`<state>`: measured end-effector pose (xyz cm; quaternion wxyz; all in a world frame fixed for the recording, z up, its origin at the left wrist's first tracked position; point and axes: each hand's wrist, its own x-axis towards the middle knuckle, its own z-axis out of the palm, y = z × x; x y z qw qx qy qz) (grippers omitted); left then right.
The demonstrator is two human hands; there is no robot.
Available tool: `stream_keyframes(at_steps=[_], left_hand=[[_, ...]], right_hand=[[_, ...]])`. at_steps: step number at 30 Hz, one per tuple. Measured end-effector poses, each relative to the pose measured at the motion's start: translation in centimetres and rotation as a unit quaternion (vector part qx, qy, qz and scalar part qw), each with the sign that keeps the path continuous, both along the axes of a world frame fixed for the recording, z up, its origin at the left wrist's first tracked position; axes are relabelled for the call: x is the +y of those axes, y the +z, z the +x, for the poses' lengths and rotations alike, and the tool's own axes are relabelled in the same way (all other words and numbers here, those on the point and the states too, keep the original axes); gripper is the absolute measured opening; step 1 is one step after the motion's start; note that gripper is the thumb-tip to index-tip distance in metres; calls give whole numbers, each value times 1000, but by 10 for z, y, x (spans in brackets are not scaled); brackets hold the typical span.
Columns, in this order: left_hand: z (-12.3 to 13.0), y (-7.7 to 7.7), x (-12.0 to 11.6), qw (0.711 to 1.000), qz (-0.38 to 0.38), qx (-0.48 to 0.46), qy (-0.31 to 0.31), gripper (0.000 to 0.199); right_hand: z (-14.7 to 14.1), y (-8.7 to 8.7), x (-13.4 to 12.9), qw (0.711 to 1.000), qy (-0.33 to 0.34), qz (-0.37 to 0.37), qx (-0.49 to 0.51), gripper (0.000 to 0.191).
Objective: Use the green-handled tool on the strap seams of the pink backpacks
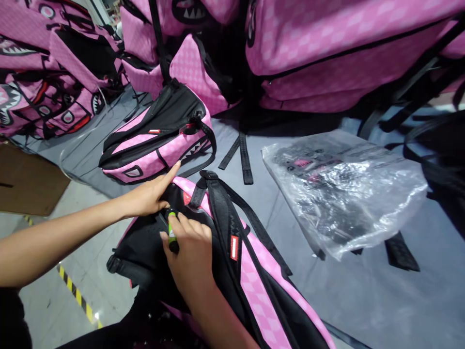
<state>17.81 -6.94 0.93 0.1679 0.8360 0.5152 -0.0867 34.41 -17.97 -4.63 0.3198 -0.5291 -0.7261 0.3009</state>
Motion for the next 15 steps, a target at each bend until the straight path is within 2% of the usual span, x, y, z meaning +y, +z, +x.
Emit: stream_keyframes(at_steps=[3, 9, 13, 15], left_hand=[[-3, -2, 1, 1000, -9, -4, 6, 116], [-9, -5, 3, 1000, -16, 8, 0, 112], [-8, -5, 5, 999, -24, 36, 6, 112], [-7, -5, 6, 999, -24, 39, 4, 113]], right_hand=[[-6, 1, 3, 1000, -17, 0, -8, 29], [-15, 0, 14, 999, 11, 0, 37, 28], [-19, -1, 16, 999, -17, 3, 50, 30], [-20, -1, 16, 998, -10, -11, 55, 31]])
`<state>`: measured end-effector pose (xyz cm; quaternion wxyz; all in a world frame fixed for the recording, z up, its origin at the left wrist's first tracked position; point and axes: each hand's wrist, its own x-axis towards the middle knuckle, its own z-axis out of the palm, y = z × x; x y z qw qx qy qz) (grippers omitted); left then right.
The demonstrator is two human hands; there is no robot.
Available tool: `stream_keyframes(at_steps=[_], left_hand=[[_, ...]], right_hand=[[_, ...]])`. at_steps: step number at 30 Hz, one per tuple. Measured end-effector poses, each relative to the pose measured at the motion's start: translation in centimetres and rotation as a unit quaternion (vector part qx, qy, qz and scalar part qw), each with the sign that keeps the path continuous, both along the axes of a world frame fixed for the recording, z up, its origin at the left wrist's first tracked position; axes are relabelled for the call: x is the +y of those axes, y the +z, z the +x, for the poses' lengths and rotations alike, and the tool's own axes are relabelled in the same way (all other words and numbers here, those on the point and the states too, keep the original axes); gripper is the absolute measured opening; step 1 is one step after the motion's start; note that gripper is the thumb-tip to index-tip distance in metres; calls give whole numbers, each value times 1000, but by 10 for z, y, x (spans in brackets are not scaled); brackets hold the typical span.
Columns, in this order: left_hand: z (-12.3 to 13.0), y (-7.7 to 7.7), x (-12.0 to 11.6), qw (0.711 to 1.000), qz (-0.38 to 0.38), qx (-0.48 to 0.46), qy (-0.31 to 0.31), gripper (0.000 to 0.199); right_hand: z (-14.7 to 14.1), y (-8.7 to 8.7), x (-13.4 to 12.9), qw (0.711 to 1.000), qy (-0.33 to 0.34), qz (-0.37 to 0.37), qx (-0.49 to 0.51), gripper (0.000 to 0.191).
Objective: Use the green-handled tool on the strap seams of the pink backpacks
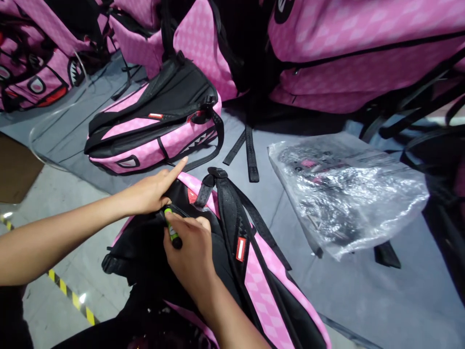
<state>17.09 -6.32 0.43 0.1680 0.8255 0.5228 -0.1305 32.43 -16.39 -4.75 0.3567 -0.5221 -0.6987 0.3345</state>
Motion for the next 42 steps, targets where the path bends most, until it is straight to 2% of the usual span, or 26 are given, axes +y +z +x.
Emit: stream_keyframes(at_steps=[5, 9, 17, 25, 29, 32, 36, 40, 42], left_hand=[[-2, -3, 2, 1000, 2, -2, -2, 110], [-5, -6, 4, 1000, 13, -1, -5, 113], [-6, -9, 7, 1000, 8, -11, -9, 110], [-5, -11, 7, 1000, 9, -22, 0, 112], [-3, -9, 7, 1000, 8, -23, 1, 110], [-3, -7, 7, 1000, 4, -5, 0, 108], [-4, -7, 7, 1000, 9, -9, -6, 107], [-5, -9, 8, 1000, 9, -6, -9, 108], [-5, -9, 9, 1000, 2, -12, -7, 109]], right_hand=[[-3, 2, 0, 1000, -19, -7, -5, 31], [-5, 4, 0, 999, -7, -37, 0, 31], [0, 3, 2, 999, 3, -51, 7, 33], [1, 3, 1, 999, -10, -48, 2, 32], [1, 4, 2, 999, 5, -52, -3, 30], [1, 4, 3, 998, -16, -50, -22, 27], [-2, 5, 3, 999, 4, -46, -11, 27], [-5, 5, 3, 999, -17, -44, -26, 28], [-5, 4, 4, 999, -6, -42, -10, 28]])
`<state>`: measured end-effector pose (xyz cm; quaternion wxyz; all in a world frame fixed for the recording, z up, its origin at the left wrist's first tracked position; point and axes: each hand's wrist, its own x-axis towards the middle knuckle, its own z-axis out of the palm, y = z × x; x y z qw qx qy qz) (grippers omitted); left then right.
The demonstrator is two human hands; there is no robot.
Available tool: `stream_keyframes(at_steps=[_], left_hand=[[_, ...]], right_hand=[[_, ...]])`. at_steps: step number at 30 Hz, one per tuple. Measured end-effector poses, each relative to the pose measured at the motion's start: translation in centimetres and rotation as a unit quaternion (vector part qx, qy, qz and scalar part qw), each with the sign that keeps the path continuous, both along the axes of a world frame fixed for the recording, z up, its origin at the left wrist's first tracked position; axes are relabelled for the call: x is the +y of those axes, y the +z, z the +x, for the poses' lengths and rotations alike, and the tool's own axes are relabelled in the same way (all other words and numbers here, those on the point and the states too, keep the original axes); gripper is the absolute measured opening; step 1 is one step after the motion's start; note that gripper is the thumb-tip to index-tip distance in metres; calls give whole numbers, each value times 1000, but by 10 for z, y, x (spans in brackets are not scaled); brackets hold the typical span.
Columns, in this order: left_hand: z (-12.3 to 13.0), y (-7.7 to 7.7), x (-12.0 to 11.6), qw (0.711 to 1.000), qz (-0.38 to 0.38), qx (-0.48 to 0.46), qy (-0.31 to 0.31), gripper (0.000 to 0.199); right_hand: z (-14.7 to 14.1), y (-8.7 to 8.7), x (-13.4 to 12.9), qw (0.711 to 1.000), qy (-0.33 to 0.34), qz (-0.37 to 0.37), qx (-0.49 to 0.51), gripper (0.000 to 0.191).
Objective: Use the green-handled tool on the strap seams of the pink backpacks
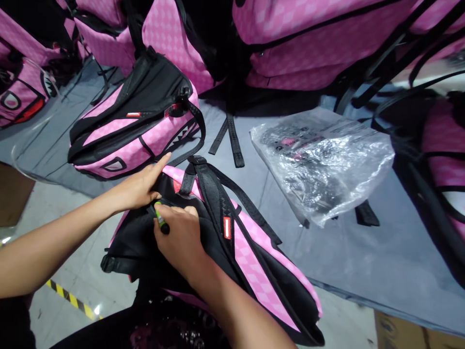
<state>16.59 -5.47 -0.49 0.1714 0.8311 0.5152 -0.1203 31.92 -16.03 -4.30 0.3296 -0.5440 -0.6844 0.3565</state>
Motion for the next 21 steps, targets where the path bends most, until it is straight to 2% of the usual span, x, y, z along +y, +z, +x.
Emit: stream_keyframes(at_steps=[6, 9, 14, 17, 21], left_hand=[[-2, 1, 2, 1000, -6, -28, -8, 111], [-3, 0, 3, 999, -1, -34, -7, 111], [-3, -1, 3, 999, -6, -33, -5, 111], [-4, -3, 4, 999, -5, -40, -6, 110], [-7, -6, 5, 999, -6, -44, -4, 110]], right_hand=[[12, -1, -2, 1000, -15, -11, 9, 34], [16, 3, -2, 999, 10, -35, 3, 33], [9, 4, 1, 999, 1, -35, -2, 27], [4, 2, 2, 999, 15, -35, 13, 30], [5, 1, 2, 999, -4, -33, 0, 32]])
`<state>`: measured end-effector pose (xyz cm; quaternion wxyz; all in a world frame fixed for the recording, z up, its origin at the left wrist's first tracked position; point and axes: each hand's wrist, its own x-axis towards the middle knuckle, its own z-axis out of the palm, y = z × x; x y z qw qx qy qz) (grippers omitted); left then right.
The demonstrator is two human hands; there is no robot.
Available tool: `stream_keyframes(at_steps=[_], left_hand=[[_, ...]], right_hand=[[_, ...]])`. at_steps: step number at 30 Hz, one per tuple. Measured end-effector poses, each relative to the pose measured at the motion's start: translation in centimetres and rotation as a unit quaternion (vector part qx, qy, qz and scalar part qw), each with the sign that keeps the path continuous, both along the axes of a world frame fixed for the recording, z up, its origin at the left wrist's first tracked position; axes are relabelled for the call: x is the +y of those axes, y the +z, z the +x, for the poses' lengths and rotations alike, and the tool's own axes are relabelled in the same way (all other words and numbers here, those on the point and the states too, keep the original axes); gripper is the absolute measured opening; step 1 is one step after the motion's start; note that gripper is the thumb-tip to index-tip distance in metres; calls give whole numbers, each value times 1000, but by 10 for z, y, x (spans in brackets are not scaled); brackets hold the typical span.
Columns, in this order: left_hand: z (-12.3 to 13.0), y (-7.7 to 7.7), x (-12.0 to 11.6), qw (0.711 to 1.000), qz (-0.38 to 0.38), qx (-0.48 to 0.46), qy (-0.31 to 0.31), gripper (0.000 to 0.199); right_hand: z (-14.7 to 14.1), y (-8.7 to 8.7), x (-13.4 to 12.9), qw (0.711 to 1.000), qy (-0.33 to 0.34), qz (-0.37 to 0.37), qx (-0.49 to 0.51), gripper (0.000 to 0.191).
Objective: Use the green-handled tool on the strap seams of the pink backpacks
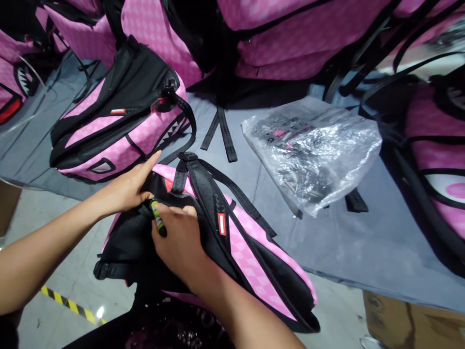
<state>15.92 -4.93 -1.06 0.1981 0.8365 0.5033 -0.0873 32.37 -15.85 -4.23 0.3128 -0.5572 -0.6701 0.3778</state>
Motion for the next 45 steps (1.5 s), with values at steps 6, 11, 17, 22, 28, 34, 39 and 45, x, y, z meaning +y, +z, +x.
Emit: stream_keyframes(at_steps=[6, 11, 17, 22, 28, 34, 39, 45], left_hand=[[1, 1, -2, 1000, 0, -4, 0, 107], [4, 2, -3, 1000, 2, 15, 11, 108], [4, 4, -3, 1000, -3, 17, 9, 107], [4, 4, -3, 1000, -3, 22, 11, 107], [3, 2, -3, 1000, -5, 16, 19, 107], [5, 5, -4, 999, -12, 22, 26, 108], [8, 7, -4, 999, -13, 24, 25, 108], [7, 6, -5, 999, -8, 27, 24, 107]], right_hand=[[2, -2, 2, 1000, 7, 4, 16, 34], [4, -2, 4, 999, 42, -3, 20, 33], [5, -2, 0, 999, 38, 12, 7, 34], [3, -3, -1, 1000, 16, 26, 3, 34], [1, -7, -1, 999, 36, 29, 25, 35], [3, -3, -2, 998, 51, 25, 1, 34], [2, -1, -2, 999, 33, 25, 5, 31], [1, 0, -2, 1000, 20, 17, -9, 30]])
